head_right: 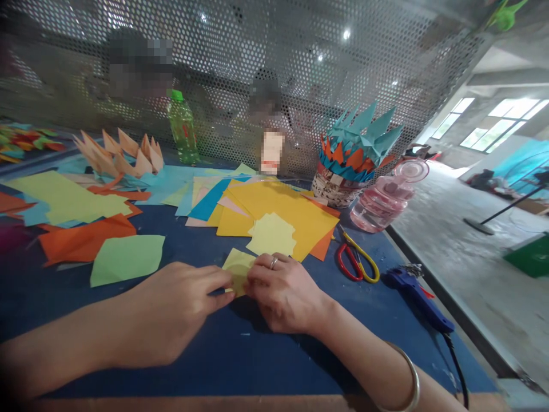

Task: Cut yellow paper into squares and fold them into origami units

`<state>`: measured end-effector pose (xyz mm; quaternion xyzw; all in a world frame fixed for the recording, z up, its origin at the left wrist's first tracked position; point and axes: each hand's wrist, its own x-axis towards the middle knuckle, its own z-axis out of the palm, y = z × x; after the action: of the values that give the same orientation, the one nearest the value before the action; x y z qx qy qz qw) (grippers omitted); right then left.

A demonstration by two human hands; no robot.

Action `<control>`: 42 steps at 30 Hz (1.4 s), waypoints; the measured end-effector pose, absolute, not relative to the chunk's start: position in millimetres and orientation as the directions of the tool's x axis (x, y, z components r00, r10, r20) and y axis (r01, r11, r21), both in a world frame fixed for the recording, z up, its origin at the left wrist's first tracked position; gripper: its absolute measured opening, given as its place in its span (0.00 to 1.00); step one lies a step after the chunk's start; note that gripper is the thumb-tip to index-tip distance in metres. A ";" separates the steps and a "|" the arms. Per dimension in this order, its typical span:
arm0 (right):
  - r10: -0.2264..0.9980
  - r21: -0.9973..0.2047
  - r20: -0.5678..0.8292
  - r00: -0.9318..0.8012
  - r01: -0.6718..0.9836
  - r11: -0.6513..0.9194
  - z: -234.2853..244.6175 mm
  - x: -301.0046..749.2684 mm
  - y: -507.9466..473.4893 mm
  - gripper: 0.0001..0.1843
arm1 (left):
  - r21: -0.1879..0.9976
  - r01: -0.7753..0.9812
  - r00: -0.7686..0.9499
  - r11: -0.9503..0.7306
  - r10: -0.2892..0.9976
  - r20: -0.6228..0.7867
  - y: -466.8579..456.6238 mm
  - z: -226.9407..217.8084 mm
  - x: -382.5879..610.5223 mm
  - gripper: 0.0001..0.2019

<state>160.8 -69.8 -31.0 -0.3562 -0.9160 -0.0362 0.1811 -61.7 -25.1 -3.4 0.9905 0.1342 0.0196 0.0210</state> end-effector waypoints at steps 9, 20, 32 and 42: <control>0.739 -0.159 0.409 -0.536 0.756 0.636 -24.2 180.2 -58.1 0.29 | 0.033 0.270 0.963 -0.962 0.270 -0.015 -25.3 3.4 -60.7 0.15; 0.767 -0.320 0.390 -0.509 0.706 0.632 -29.0 182.5 -52.0 0.16 | 0.028 0.263 0.964 -0.965 0.263 0.033 -21.5 -0.4 -61.0 0.14; 0.728 -0.319 0.412 -0.548 0.662 0.679 -16.4 160.4 -67.4 0.05 | 0.058 0.278 0.923 -0.959 0.284 0.258 -19.0 -14.0 -58.9 0.14; 0.735 -0.363 0.375 -0.565 0.640 0.677 -24.1 157.0 -69.9 0.03 | 0.095 0.294 0.933 -0.951 0.307 0.185 -15.6 -14.7 -60.0 0.17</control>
<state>157.0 -69.9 -24.1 -0.3907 -0.8797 0.0932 0.2544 -60.0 -15.6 -14.7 0.9827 0.1529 0.0995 0.0329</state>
